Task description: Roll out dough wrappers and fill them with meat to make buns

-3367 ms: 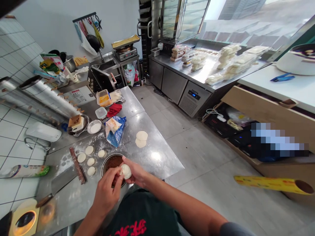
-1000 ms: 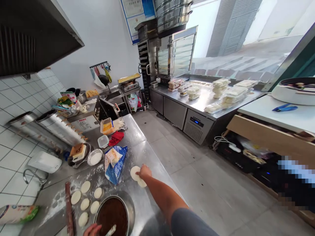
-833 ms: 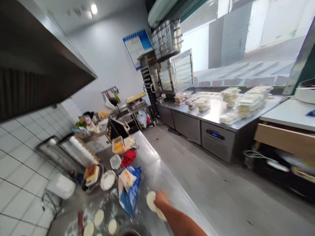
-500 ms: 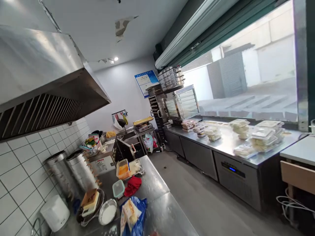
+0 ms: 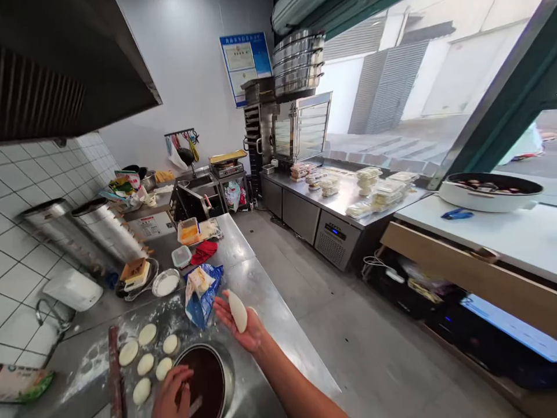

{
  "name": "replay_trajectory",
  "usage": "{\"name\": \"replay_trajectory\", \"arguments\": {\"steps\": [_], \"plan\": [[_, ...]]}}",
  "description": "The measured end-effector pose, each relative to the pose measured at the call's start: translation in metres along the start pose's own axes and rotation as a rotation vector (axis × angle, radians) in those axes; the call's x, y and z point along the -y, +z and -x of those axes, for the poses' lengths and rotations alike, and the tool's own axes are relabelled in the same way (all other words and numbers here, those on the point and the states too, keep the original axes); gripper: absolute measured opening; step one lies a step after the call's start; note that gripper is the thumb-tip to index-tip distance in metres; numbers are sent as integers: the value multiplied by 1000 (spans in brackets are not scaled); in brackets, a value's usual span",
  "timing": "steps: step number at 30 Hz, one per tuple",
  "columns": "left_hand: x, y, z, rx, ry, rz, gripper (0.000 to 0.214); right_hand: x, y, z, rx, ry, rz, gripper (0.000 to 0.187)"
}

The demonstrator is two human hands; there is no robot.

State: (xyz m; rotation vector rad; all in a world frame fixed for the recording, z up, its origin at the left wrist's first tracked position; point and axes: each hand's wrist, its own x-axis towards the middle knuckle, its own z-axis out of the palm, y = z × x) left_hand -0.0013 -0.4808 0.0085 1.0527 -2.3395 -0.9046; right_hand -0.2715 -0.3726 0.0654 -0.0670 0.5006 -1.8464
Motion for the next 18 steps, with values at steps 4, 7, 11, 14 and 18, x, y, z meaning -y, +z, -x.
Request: {"name": "replay_trajectory", "arguments": {"steps": [4, 7, 11, 14, 18], "plan": [[-18, -6, -5, 111, -159, 240, 54, -38, 4, 13, -287, -135, 265, 60], [-47, -5, -13, 255, -311, 618, 65, -60, 12, 19, -264, -161, 351, 56], [-71, -10, -33, 183, -349, 588, 62, -71, 29, 25, -131, -55, 256, 53], [-76, -21, -41, 199, -301, 505, 59, -67, 39, 31, -45, -8, 208, 55], [-80, -35, -38, 269, -298, 544, 51, -64, 43, 38, 78, 60, 306, 61]]}}
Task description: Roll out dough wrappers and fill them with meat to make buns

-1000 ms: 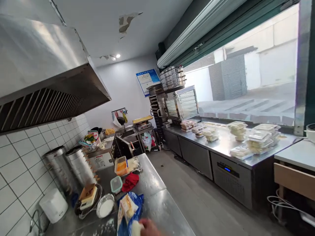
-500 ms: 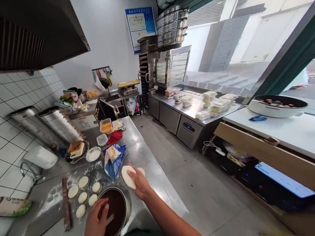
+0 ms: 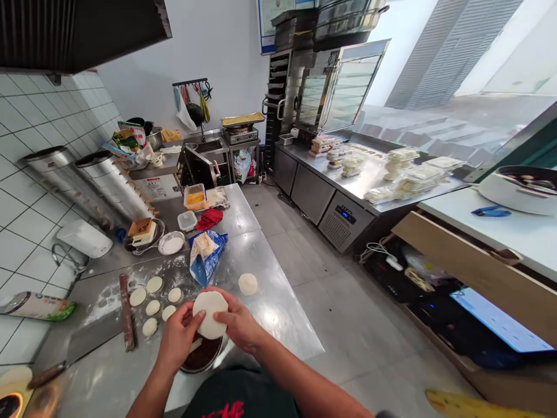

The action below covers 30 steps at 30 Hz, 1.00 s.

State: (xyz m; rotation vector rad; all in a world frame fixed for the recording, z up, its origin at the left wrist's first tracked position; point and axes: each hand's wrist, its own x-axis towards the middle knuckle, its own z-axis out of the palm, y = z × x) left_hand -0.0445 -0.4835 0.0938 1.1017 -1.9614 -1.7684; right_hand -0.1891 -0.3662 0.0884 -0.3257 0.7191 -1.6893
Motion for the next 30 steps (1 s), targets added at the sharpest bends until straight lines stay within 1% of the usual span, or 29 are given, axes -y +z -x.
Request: {"name": "replay_trajectory", "arguments": {"steps": [3, 5, 7, 10, 12, 13, 15, 16, 17, 19, 20, 21, 23, 24, 25, 27, 30], "plan": [[-6, -5, 9, -114, -10, -81, 50, -1, -1, 4, 71, 93, 133, 48], [-9, -6, 13, -162, -10, -110, 51, 1, -2, 5, 79, 117, 158, 41], [-11, -5, 13, -168, 5, -151, 52, 3, -6, 4, 79, 144, 115, 41], [-5, -3, 7, -104, 94, -266, 47, -2, -14, -3, 67, 245, 33, 44], [8, -7, -1, -99, 156, -372, 44, -10, -21, -8, -3, 285, 32, 41], [18, -13, -6, -130, 171, -444, 44, -13, -25, -8, -57, 286, 42, 38], [43, -27, -14, -196, 145, -650, 44, -11, -33, -4, -172, 273, 53, 36], [58, -36, -16, -197, 105, -780, 43, -5, -37, 0, -222, 266, 50, 38], [72, -44, -18, -161, 48, -919, 42, 4, -41, 6, -252, 259, 37, 40], [98, -55, -16, -22, -67, -1147, 38, 32, -47, 17, -257, 240, -20, 44], [108, -57, -15, 46, -105, -1212, 35, 47, -49, 22, -221, 222, -80, 48], [116, -57, -14, 90, -131, -1248, 32, 60, -50, 24, -198, 196, -134, 53], [126, -52, -14, 119, -170, -1278, 27, 78, -50, 20, -209, 157, -188, 61], [128, -49, -15, 126, -188, -1290, 27, 80, -50, 15, -226, 155, -188, 62], [130, -46, -17, 139, -205, -1308, 27, 79, -50, 9, -243, 161, -177, 58], [134, -41, -22, 176, -223, -1332, 29, 68, -51, -4, -266, 175, -154, 49], [140, -41, -28, 210, -221, -1335, 35, 48, -58, -14, -280, 161, -159, 49]]}}
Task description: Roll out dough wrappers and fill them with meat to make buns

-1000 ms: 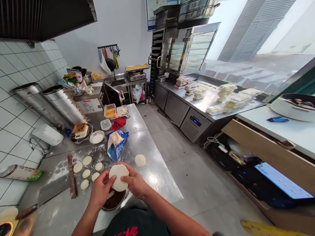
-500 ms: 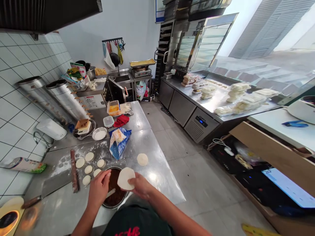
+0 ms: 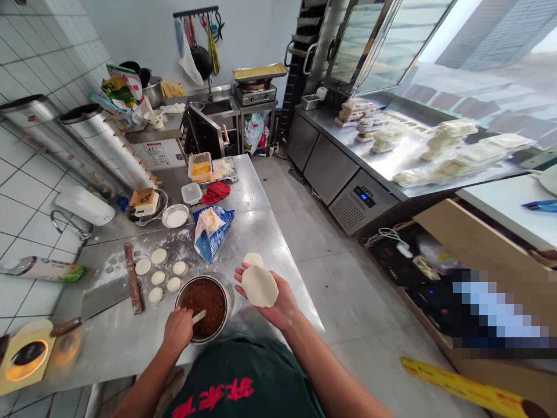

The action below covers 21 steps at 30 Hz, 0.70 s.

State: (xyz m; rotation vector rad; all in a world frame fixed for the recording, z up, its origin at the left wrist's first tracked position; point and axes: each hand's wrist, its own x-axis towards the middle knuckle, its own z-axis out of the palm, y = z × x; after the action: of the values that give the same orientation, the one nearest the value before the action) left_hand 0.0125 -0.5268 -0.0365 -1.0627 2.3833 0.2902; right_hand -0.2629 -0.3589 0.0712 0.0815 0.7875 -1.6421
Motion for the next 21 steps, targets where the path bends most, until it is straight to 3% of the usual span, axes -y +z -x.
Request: {"name": "replay_trajectory", "arguments": {"steps": [3, 10, 16, 21], "plan": [[3, 7, -3, 5, 0, -5, 40, -11, -12, -8, -7, 33, -38, 51], [11, 16, -3, 35, 39, 9, 38, -49, -32, -25, -44, 250, -134, 34], [40, -15, -13, -60, -11, -137, 43, -94, -50, -35, 7, 424, -236, 51], [44, -29, -37, -67, 61, -227, 39, -144, -77, -58, -55, 496, -163, 44]]}}
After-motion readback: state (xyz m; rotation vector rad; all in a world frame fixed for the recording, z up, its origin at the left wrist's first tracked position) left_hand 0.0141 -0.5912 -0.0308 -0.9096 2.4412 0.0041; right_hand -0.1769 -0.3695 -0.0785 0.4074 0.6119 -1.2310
